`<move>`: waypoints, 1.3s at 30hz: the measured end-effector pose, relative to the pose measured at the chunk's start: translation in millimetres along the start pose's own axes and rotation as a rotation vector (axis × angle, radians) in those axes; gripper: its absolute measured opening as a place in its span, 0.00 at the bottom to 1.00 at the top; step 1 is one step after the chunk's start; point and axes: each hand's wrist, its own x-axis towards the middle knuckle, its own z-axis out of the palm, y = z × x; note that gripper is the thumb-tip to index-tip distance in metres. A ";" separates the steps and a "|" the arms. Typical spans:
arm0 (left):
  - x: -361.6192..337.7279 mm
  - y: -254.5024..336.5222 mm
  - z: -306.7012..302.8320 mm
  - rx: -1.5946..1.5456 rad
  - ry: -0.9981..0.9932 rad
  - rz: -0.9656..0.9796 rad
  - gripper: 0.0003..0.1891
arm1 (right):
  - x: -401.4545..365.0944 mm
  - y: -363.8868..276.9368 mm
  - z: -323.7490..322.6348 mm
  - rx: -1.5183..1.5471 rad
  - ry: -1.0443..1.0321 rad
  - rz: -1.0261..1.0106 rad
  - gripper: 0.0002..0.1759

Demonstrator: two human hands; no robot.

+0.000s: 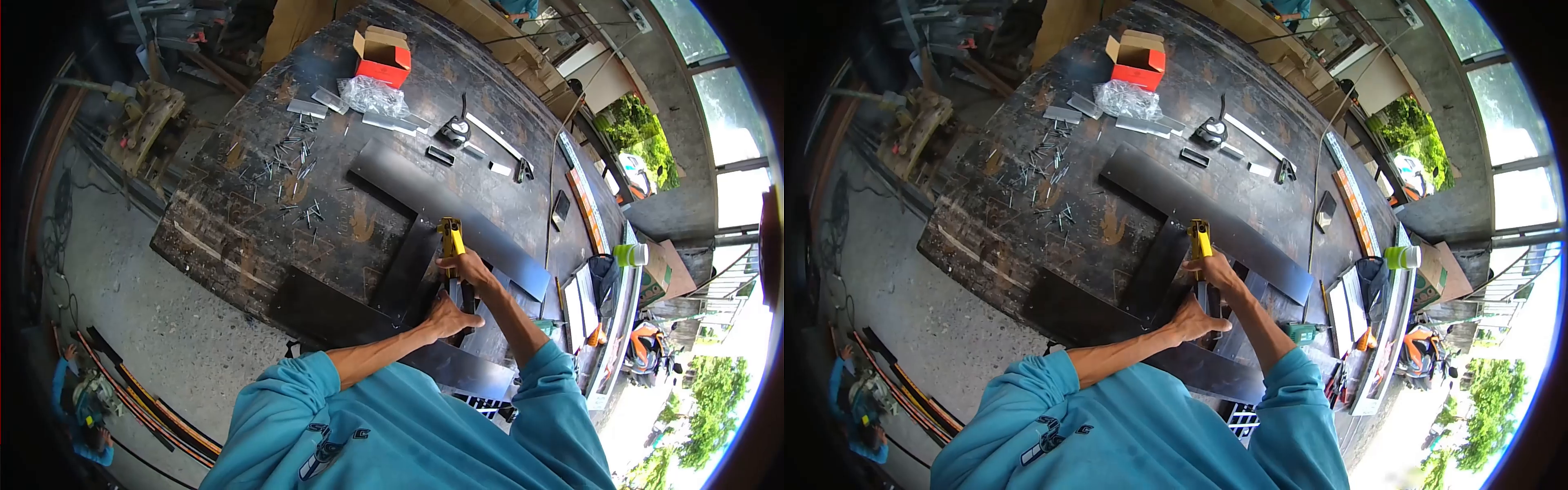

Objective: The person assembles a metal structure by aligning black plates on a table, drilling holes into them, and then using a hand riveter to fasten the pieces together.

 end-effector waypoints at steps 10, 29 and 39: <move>17.8 -77.2 -58.2 -0.501 -0.346 0.379 0.28 | -75.2 -12.4 72.7 -0.350 0.423 -0.891 0.24; -62.3 -47.6 -41.9 1.254 0.131 0.736 0.26 | -357.3 439.1 -17.4 0.174 0.919 0.489 0.26; -36.7 -24.2 -57.2 1.183 0.193 0.511 0.28 | -170.7 360.1 -97.7 -0.160 1.394 -0.148 0.28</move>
